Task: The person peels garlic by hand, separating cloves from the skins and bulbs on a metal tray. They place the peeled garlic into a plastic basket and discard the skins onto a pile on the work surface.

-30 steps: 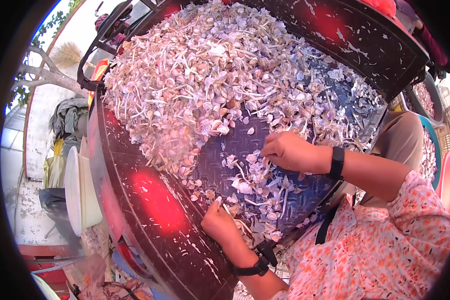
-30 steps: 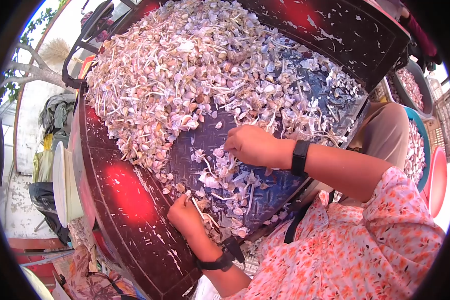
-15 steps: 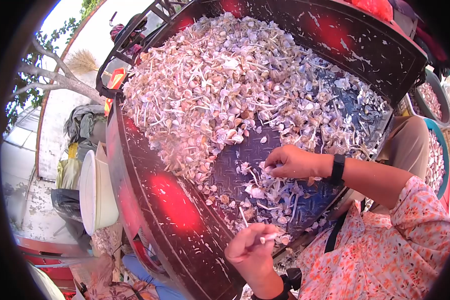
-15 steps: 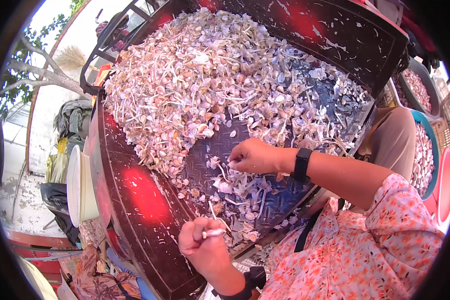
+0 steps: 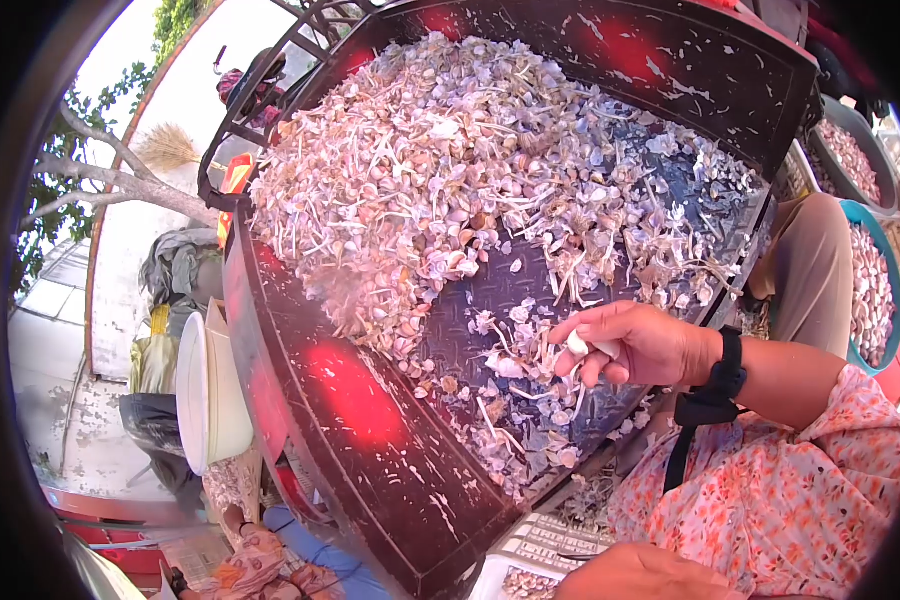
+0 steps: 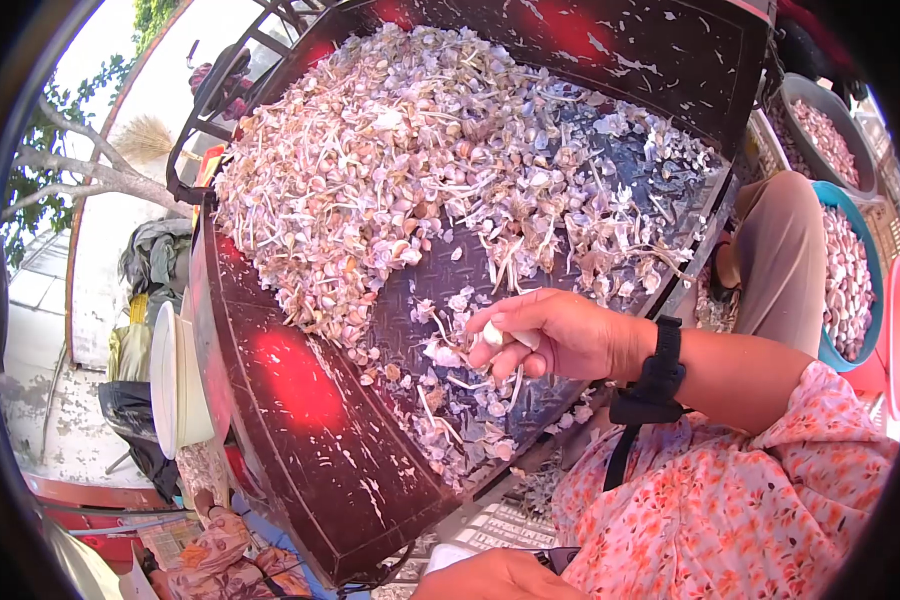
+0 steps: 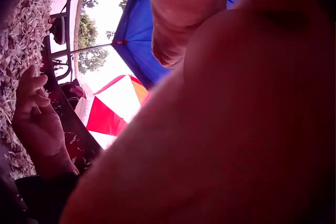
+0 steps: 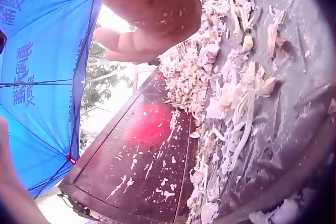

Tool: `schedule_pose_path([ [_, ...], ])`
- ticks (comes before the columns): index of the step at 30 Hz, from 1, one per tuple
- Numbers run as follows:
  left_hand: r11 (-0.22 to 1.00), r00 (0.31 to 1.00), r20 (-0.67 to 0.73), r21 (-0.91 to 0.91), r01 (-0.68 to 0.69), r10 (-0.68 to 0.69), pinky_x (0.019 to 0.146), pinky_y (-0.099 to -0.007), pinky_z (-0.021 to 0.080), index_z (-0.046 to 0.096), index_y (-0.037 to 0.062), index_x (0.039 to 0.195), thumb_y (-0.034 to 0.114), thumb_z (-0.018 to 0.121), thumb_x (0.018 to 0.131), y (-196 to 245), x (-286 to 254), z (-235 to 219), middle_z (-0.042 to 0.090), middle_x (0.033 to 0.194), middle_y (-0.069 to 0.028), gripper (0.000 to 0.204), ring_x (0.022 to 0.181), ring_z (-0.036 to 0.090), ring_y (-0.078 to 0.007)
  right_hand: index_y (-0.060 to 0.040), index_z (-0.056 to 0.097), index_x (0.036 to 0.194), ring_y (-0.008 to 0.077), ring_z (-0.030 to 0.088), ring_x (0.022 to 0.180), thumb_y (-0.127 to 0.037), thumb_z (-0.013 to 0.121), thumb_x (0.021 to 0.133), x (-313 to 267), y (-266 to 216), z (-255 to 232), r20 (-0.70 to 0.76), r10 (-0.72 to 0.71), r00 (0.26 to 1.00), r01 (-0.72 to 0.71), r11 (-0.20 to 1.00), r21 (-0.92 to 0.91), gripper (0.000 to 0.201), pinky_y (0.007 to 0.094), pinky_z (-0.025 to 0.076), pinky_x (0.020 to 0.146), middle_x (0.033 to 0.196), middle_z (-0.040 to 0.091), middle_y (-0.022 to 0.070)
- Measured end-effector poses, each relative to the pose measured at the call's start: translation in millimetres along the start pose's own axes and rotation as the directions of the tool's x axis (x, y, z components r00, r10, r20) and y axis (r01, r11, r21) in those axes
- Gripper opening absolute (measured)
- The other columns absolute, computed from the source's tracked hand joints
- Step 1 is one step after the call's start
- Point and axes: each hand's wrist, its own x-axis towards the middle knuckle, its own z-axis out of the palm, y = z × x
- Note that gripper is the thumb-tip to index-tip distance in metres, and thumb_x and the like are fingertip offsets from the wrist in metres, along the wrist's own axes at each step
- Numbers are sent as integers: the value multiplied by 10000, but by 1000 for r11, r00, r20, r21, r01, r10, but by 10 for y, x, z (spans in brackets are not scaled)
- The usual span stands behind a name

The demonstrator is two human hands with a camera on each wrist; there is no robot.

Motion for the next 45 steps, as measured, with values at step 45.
schedule_pose_path([
  [45, -609, 612, -743, 360, 706, 270, 646, -396, 488, 683, 23, 905, 101, 560, 775, -136, -190, -2454, 642, 781, -208, 195, 716, 634, -339, -9, 517, 1039, 70, 410, 515, -76, 469, 897, -1092, -104, -352, -118, -106, 987, 142, 923, 359, 164, 164, 272, 358, 766, 522, 60],
])
